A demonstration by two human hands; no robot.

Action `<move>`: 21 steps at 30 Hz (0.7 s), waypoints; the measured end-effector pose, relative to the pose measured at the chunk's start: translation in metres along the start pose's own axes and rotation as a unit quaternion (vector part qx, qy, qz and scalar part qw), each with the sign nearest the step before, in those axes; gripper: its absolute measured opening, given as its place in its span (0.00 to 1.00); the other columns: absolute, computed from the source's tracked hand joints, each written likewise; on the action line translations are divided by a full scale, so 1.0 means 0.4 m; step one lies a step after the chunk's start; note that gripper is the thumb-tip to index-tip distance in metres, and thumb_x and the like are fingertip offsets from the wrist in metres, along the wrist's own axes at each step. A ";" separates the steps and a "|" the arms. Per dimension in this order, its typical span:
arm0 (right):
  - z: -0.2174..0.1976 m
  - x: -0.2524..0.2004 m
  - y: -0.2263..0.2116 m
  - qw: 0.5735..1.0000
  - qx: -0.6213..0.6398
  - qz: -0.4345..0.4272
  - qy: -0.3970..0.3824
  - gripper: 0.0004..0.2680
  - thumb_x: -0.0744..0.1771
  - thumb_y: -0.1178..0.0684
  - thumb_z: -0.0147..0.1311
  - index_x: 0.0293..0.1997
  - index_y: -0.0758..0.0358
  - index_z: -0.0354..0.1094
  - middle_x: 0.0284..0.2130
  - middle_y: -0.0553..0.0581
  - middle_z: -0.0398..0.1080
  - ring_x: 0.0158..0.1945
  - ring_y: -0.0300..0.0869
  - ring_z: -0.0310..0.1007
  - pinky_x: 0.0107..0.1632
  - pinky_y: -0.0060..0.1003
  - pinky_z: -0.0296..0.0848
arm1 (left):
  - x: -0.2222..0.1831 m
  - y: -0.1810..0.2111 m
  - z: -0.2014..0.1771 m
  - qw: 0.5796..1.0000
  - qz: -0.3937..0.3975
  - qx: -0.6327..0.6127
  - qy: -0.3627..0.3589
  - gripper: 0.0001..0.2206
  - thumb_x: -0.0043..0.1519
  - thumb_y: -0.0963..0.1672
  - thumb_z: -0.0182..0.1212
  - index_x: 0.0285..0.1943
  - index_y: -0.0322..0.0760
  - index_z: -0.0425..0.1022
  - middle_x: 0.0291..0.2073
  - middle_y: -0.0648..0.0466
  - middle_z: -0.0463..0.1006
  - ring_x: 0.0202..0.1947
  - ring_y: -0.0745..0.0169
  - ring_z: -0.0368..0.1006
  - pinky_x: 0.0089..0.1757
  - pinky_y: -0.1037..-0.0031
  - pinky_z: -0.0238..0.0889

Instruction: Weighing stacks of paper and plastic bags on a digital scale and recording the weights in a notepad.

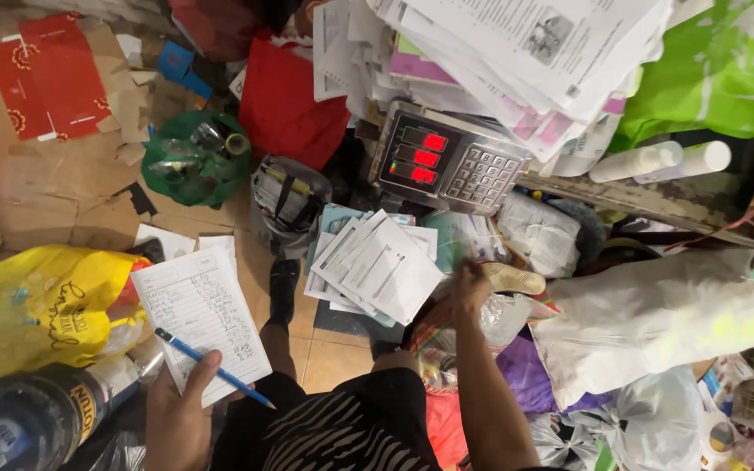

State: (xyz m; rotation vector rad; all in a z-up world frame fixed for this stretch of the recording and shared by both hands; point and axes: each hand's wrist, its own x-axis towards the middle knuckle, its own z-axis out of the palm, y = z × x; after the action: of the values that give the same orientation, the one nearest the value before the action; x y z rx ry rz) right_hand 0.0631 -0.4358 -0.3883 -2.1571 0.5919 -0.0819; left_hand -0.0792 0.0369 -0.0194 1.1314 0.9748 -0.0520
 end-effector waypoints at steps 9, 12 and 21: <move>-0.300 0.092 -0.724 0.926 0.203 -0.245 0.202 0.02 0.71 0.62 0.52 0.45 0.69 0.68 0.40 0.56 0.73 0.42 0.38 0.71 0.46 0.31 0.71 | -0.013 0.040 0.026 0.997 0.019 -0.050 -0.047 0.18 0.64 0.42 0.58 0.60 0.22 0.69 0.43 0.42 0.80 0.38 0.53 0.80 0.36 0.67 0.74; -0.356 0.118 -0.909 0.918 0.103 -0.324 0.204 0.04 0.70 0.61 0.55 0.50 0.66 0.71 0.45 0.58 0.75 0.47 0.43 0.73 0.50 0.35 0.71 | -0.017 0.067 0.043 0.996 0.040 -0.056 -0.051 0.18 0.64 0.42 0.58 0.60 0.22 0.69 0.44 0.42 0.80 0.38 0.53 0.80 0.36 0.68 0.74; -0.365 0.272 -1.191 0.829 -0.286 -0.478 0.043 0.30 0.63 0.43 0.70 0.71 0.62 0.64 0.69 0.76 0.54 0.70 0.73 0.50 0.65 0.65 0.54 | 0.001 0.055 0.049 0.991 0.074 -0.099 -0.052 0.17 0.65 0.41 0.58 0.60 0.22 0.68 0.44 0.42 0.80 0.36 0.50 0.80 0.36 0.65 0.76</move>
State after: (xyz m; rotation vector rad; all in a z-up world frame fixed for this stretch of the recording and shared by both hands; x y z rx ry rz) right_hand 0.3033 -0.3512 0.0534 -2.8462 -0.5626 -0.6124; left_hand -0.0559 0.0323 -0.0020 1.0042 0.7836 0.1028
